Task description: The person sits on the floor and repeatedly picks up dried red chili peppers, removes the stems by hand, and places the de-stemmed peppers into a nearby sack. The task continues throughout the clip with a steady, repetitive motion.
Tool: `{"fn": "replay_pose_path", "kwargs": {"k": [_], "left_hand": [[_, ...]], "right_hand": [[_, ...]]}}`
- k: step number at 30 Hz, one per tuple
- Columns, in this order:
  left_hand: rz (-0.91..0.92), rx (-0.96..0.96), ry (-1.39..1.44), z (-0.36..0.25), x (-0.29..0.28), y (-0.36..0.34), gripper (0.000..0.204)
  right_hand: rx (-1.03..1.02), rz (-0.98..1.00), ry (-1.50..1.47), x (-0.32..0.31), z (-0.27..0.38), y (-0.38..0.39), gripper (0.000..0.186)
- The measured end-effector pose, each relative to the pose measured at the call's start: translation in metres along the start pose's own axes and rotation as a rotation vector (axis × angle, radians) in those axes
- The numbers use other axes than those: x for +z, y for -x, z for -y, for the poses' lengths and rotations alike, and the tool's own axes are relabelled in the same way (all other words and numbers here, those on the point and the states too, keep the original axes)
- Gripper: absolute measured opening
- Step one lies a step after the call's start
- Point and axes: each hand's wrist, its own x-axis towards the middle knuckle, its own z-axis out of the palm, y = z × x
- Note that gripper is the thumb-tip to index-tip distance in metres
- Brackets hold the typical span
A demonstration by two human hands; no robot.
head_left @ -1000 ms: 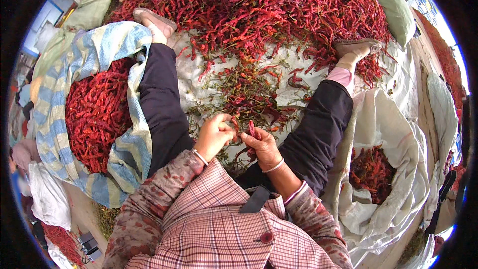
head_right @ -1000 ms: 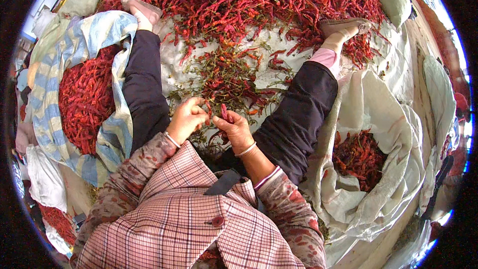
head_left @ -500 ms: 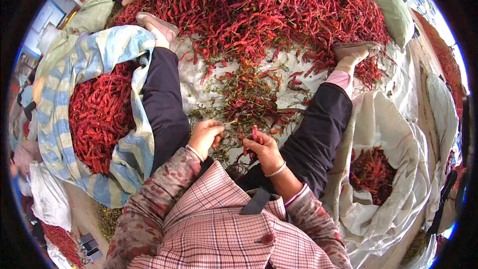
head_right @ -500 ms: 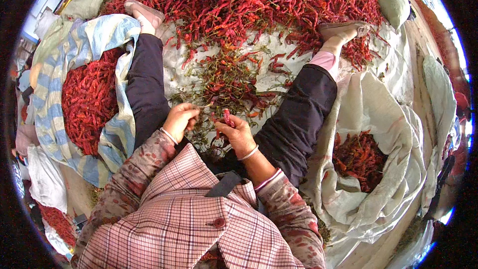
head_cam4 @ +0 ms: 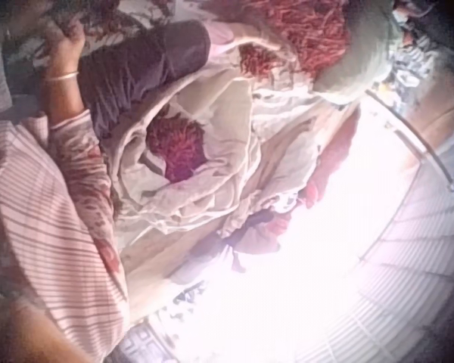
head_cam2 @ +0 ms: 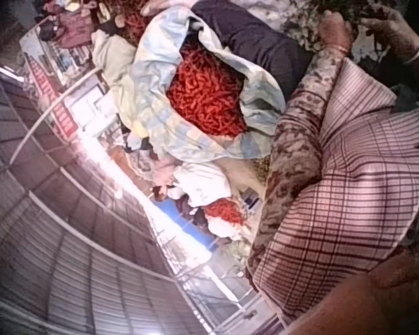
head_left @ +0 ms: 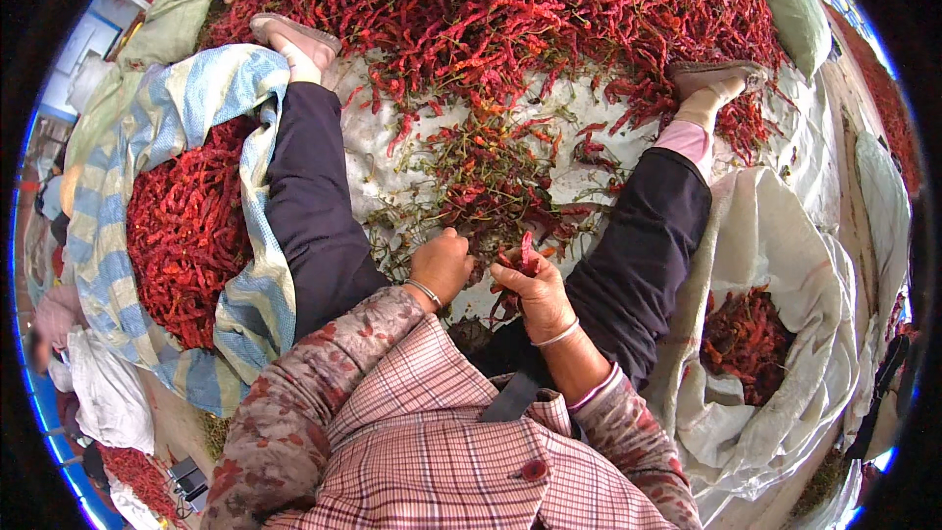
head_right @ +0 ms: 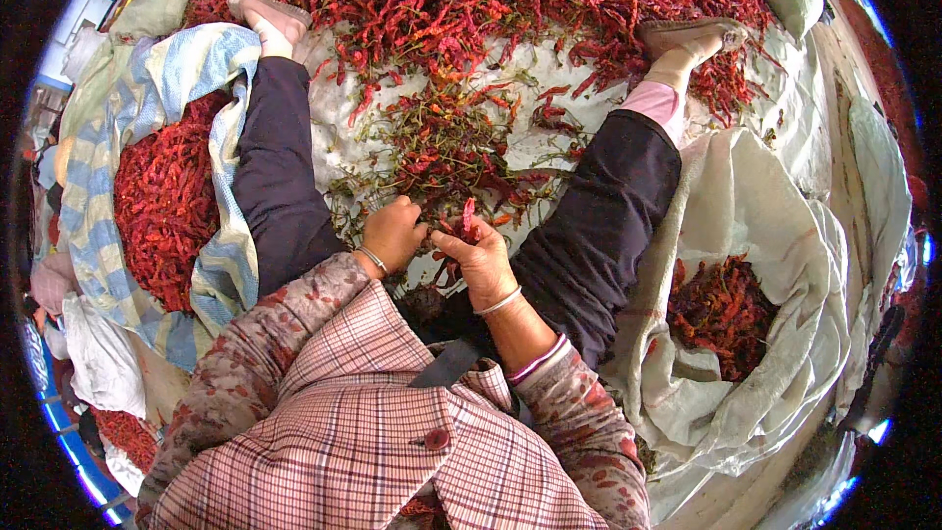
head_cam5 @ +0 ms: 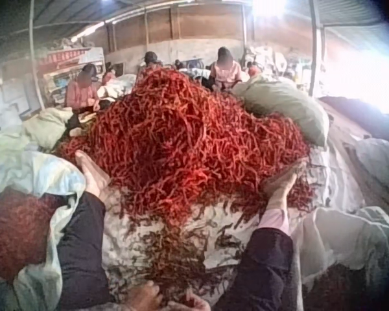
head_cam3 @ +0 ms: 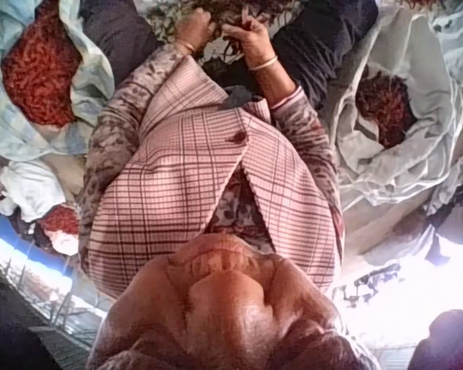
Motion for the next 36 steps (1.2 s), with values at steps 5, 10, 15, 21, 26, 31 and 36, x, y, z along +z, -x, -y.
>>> {"fn": "replay_pose_path", "kwargs": {"k": [5, 10, 15, 21, 26, 31, 36], "left_hand": [[-0.073, -0.027, 0.279, 0.01, -0.026, 0.01, 0.017], [0.065, 0.075, 0.441, 0.0, -0.049, 0.028, 0.012], [0.042, 0.289, 0.432, -0.003, -0.048, 0.04, 0.016], [0.021, -0.035, 0.451, 0.004, -0.036, 0.039, 0.02], [0.024, -0.009, 0.095, 0.017, -0.035, 0.025, 0.019], [-0.126, -0.126, -0.012, 0.025, -0.016, -0.032, 0.021], [-0.011, -0.084, 0.106, 0.03, -0.016, -0.031, 0.02]], "right_hand": [[0.062, -0.016, 0.103, -0.007, -0.004, -0.002, 0.015], [0.077, 0.03, 0.142, -0.004, -0.009, -0.006, 0.012], [0.119, 0.118, 0.123, 0.0, -0.01, -0.005, 0.013], [-0.728, -0.093, 0.742, 0.012, -0.026, -0.003, 0.007], [-0.237, -0.046, 0.303, 0.005, -0.015, 0.003, 0.007], [-0.132, -0.01, 0.157, 0.009, -0.015, -0.002, 0.01], [-0.041, -0.026, 0.161, 0.002, -0.006, -0.004, 0.009]]}}
